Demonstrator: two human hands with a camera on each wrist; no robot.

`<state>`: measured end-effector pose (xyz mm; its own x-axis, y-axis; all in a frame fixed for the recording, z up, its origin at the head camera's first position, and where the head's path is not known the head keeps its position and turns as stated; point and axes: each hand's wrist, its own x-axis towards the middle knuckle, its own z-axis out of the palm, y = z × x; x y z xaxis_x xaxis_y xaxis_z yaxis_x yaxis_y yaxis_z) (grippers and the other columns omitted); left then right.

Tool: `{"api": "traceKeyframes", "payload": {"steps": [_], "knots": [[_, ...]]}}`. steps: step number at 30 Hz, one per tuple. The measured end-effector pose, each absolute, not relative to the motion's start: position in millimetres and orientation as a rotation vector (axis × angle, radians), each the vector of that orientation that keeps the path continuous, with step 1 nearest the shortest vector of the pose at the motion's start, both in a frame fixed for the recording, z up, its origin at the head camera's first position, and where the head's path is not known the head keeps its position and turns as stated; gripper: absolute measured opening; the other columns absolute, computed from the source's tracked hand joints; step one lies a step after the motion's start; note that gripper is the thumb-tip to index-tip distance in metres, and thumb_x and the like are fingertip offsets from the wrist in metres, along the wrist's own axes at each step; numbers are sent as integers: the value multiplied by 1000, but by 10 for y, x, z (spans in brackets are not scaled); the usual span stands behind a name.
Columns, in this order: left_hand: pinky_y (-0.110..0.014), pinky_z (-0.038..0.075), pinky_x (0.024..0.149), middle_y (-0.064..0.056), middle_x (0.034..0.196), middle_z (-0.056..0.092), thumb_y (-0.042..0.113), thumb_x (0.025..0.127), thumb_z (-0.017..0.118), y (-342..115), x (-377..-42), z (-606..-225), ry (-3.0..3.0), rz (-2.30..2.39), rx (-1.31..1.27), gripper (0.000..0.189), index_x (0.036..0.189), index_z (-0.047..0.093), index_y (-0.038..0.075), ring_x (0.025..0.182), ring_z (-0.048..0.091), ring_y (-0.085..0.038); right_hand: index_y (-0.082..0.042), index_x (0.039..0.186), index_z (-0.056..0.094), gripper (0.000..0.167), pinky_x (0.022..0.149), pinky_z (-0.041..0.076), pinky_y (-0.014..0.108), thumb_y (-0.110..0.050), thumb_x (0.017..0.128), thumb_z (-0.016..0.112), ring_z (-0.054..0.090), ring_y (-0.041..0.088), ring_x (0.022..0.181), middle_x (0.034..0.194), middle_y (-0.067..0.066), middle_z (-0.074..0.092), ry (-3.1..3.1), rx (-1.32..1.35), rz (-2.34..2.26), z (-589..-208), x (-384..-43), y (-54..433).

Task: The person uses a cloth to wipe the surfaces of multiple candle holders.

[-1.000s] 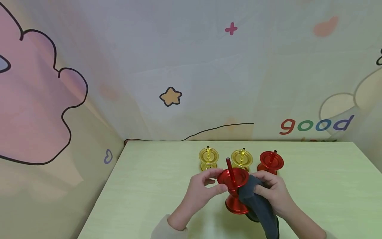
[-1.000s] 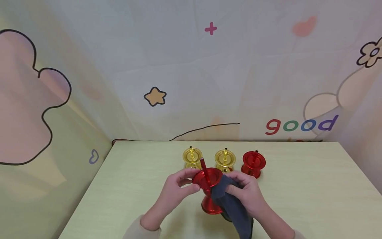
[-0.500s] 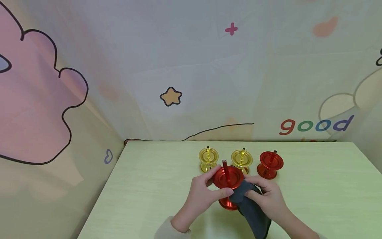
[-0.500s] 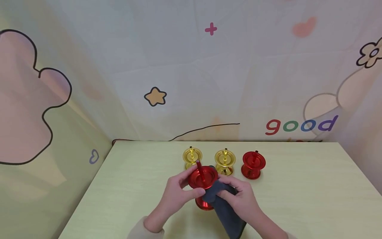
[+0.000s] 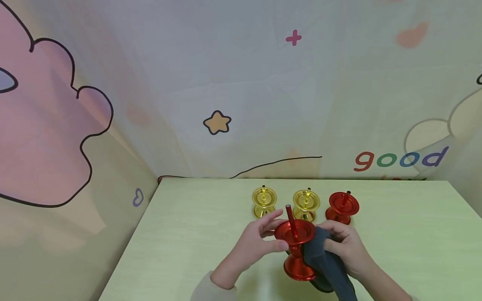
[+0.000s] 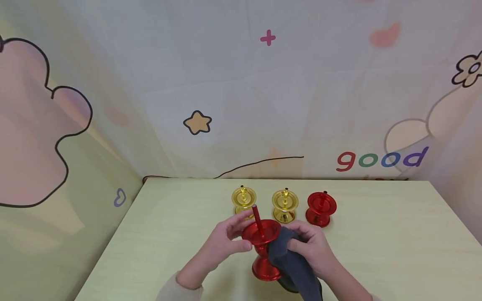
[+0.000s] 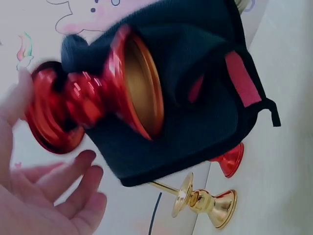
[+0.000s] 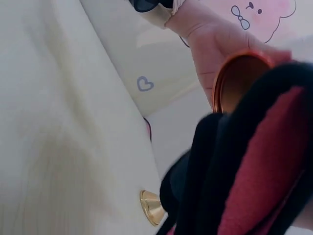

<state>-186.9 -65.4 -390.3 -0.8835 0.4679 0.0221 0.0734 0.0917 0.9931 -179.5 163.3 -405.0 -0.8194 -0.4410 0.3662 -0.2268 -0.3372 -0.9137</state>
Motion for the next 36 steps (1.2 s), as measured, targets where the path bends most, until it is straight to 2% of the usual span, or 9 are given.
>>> {"api": "traceKeyframes", "payload": {"steps": [4, 9, 13, 17, 21, 25, 28, 32, 36], "knots": [[-39, 42, 93, -7, 122, 56, 33, 81, 62, -607, -1834, -3910, 2235, 1833, 437, 57, 130, 44, 11, 110, 53, -22, -20, 99, 64, 43, 61, 51, 21, 14, 82, 44, 61, 5, 72, 86, -8, 66, 1963, -685, -2316, -4101, -1785, 1607], [-45, 37, 98, -10, 135, 42, 34, 90, 49, -555, -1777, -3892, 2403, 1743, 523, 56, 135, 35, 3, 123, 43, -24, -17, 97, 65, 32, 62, 49, 19, 8, 80, 55, 59, 4, 73, 84, -13, 65, 2308, -547, -2219, -4120, -1768, 1538], [-47, 36, 97, -7, 133, 45, 40, 84, 56, -512, -1763, -3870, 2464, 1734, 480, 68, 137, 30, 5, 125, 39, -22, -4, 96, 64, 26, 68, 48, 14, 10, 75, 60, 59, -1, 80, 89, -18, 64, 2539, -650, -2147, -4134, -1739, 1459], [-46, 38, 96, -4, 124, 54, 41, 75, 66, -470, -1773, -3883, 2487, 1815, 388, 74, 135, 37, 9, 121, 45, -20, 1, 94, 64, 28, 76, 45, 9, 14, 69, 63, 57, -7, 92, 97, -20, 63, 2703, -760, -2133, -4160, -1698, 1361], [-36, 42, 95, -2, 115, 60, 31, 71, 73, -463, -1799, -3925, 2417, 2003, 374, 65, 127, 48, 12, 111, 53, -15, 1, 94, 64, 33, 78, 45, 9, 19, 67, 61, 58, -4, 96, 100, -16, 63, 2651, -855, -2229, -4169, -1667, 1309], [-25, 45, 89, -6, 114, 61, 24, 69, 75, -505, -1825, -3956, 2266, 2144, 504, 60, 124, 52, 12, 102, 57, -10, -2, 98, 63, 40, 77, 46, 11, 22, 68, 57, 58, -2, 96, 103, -14, 63, 2527, -944, -2291, -4148, -1669, 1334], [-22, 46, 86, -15, 117, 57, 29, 70, 74, -562, -1840, -3965, 2082, 2184, 672, 64, 125, 49, 6, 101, 56, -6, -5, 104, 61, 43, 76, 47, 13, 23, 72, 52, 59, 0, 94, 104, -12, 64, 2352, -1030, -2286, -4110, -1695, 1410], [-25, 45, 87, -27, 116, 53, 45, 72, 67, -617, -1868, -3987, 1893, 2135, 815, 75, 126, 46, -2, 97, 54, -3, -10, 109, 59, 46, 71, 49, 18, 21, 78, 43, 60, 4, 87, 99, -8, 65, 2033, -1085, -2277, -4071, -1736, 1511], [-27, 42, 90, -22, 118, 55, 51, 72, 63, -618, -1885, -4015, 1944, 2067, 713, 77, 128, 45, 1, 100, 54, -7, -9, 110, 58, 47, 67, 50, 21, 21, 80, 38, 61, 6, 84, 99, -5, 65, 1833, -1087, -2328, -4111, -1761, 1545]]}}
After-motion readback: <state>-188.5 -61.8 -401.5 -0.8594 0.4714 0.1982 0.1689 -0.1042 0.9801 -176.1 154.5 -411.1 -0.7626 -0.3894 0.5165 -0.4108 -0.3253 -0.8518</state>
